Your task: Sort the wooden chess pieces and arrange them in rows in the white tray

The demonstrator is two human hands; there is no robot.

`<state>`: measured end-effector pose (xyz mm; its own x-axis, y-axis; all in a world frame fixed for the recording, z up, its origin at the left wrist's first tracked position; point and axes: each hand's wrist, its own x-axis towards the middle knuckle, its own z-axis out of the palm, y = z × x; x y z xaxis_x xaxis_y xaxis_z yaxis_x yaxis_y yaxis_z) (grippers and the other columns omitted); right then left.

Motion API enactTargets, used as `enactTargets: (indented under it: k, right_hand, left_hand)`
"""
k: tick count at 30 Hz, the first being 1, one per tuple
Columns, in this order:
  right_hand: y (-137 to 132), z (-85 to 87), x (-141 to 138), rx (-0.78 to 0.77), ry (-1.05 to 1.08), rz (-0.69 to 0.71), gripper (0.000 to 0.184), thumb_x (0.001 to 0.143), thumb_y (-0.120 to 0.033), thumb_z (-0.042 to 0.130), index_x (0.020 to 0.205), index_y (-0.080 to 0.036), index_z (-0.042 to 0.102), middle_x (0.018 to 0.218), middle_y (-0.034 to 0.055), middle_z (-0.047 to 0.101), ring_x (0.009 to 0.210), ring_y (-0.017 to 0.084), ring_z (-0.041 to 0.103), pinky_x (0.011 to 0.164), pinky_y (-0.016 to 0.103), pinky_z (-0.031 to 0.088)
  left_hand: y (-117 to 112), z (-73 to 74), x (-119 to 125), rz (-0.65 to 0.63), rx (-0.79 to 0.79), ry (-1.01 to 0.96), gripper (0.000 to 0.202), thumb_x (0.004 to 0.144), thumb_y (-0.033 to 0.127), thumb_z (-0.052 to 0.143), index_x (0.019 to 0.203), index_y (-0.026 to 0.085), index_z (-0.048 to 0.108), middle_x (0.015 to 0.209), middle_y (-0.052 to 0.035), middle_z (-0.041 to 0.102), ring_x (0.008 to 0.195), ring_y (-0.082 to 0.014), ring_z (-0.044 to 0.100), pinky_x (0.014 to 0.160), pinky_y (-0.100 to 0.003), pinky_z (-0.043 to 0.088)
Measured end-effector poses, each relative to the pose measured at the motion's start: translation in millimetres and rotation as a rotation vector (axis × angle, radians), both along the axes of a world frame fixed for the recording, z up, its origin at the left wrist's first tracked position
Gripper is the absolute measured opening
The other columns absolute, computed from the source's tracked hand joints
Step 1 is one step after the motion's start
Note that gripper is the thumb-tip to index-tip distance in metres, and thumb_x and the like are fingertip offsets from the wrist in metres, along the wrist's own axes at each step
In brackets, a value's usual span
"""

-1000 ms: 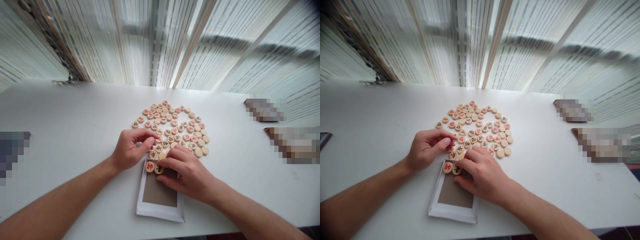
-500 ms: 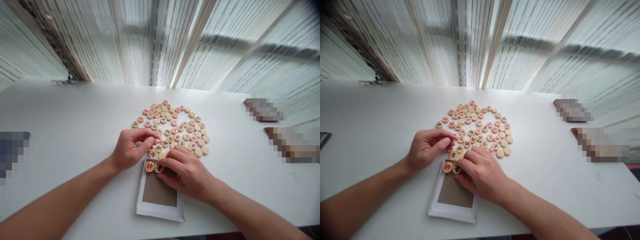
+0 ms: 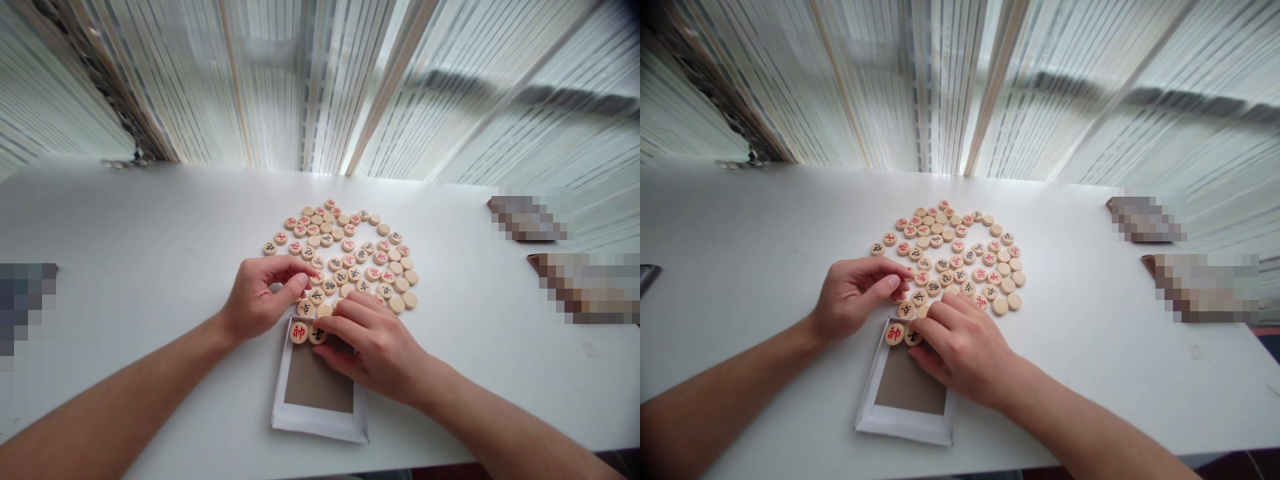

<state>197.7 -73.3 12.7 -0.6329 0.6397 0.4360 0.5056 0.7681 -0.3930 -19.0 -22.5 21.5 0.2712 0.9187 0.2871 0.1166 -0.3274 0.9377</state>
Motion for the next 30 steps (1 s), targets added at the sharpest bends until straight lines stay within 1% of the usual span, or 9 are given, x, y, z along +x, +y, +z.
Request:
enactTargets:
  k: [11,16,18,21,23,25,27,30]
  right_hand:
    - [0,0.6,0,-0.013,0.008,0.008,0.014,0.100,-0.026,0.067,0.107,-0.015,0.072,0.085,0.0066,0.068,0.078,0.022,0.055,0.073,0.037,0.048]
    - [0,1.1,1,-0.012,0.006,0.002,0.014,0.100,-0.027,0.066,0.108,-0.017,0.071,0.084,0.0061,0.068,0.077,0.021,0.055,0.072,0.036,0.048]
    - [1,4.1,2,-0.028,0.012,0.008,0.016,0.098,-0.029,0.068,0.109,-0.017,0.070,0.084,0.0058,0.068,0.076,0.021,0.056,0.071,0.035,0.048]
    - [4,13.2,8,-0.080,0.048,0.005,0.018,0.094,-0.032,0.072,0.105,-0.018,0.069,0.080,0.0041,0.067,0.073,0.020,0.056,0.067,0.034,0.047]
    - [7,20.4,13,-0.121,0.098,-0.020,0.012,0.091,-0.027,0.070,0.101,-0.020,0.068,0.077,0.0029,0.065,0.070,0.019,0.057,0.066,0.033,0.046]
    - [11,25.9,17,-0.155,0.156,-0.049,0.006,0.090,-0.019,0.066,0.096,-0.020,0.067,0.075,0.0020,0.064,0.069,0.018,0.058,0.066,0.033,0.046]
    - [15,28.2,21,-0.174,0.199,-0.072,0.008,0.089,-0.014,0.062,0.090,-0.020,0.067,0.073,0.0015,0.063,0.067,0.016,0.057,0.064,0.031,0.046]
    - [20,26.2,25,-0.182,0.228,-0.105,0.010,0.087,-0.011,0.060,0.083,-0.019,0.066,0.071,0.0013,0.062,0.066,0.015,0.057,0.061,0.029,0.043]
  left_hand:
    - [1,-2.0,0,-0.004,0.005,-0.011,0.013,0.088,0.017,0.068,0.091,0.013,0.080,0.080,-0.0062,0.081,0.062,-0.0145,0.073,0.059,-0.022,0.061]
    - [0,-1.5,0,0.006,0.003,-0.003,0.013,0.086,0.017,0.069,0.090,0.013,0.080,0.079,-0.0059,0.081,0.062,-0.0149,0.073,0.059,-0.022,0.061]
    - [0,-1.5,0,0.005,0.004,-0.006,0.013,0.086,0.017,0.068,0.090,0.014,0.080,0.078,-0.0057,0.081,0.063,-0.0153,0.074,0.059,-0.023,0.061]
    - [1,-1.7,-1,0.004,0.009,-0.012,0.013,0.086,0.017,0.068,0.089,0.015,0.081,0.077,-0.0053,0.080,0.066,-0.0163,0.075,0.058,-0.023,0.062]
    - [1,-1.8,-1,0.007,0.003,-0.020,0.012,0.086,0.017,0.069,0.089,0.015,0.080,0.075,-0.0051,0.079,0.066,-0.0164,0.075,0.058,-0.023,0.061]
    - [2,-1.8,-2,0.012,-0.008,-0.034,0.012,0.086,0.017,0.068,0.088,0.014,0.080,0.073,-0.0048,0.078,0.064,-0.0160,0.074,0.057,-0.023,0.061]
    - [2,-1.9,-3,0.018,-0.015,-0.054,0.012,0.086,0.016,0.068,0.088,0.014,0.080,0.071,-0.0041,0.077,0.061,-0.0151,0.072,0.056,-0.023,0.061]
    - [3,-1.9,-4,0.043,-0.031,-0.084,0.012,0.086,0.016,0.069,0.086,0.013,0.080,0.068,-0.0034,0.075,0.058,-0.0141,0.070,0.055,-0.023,0.060]
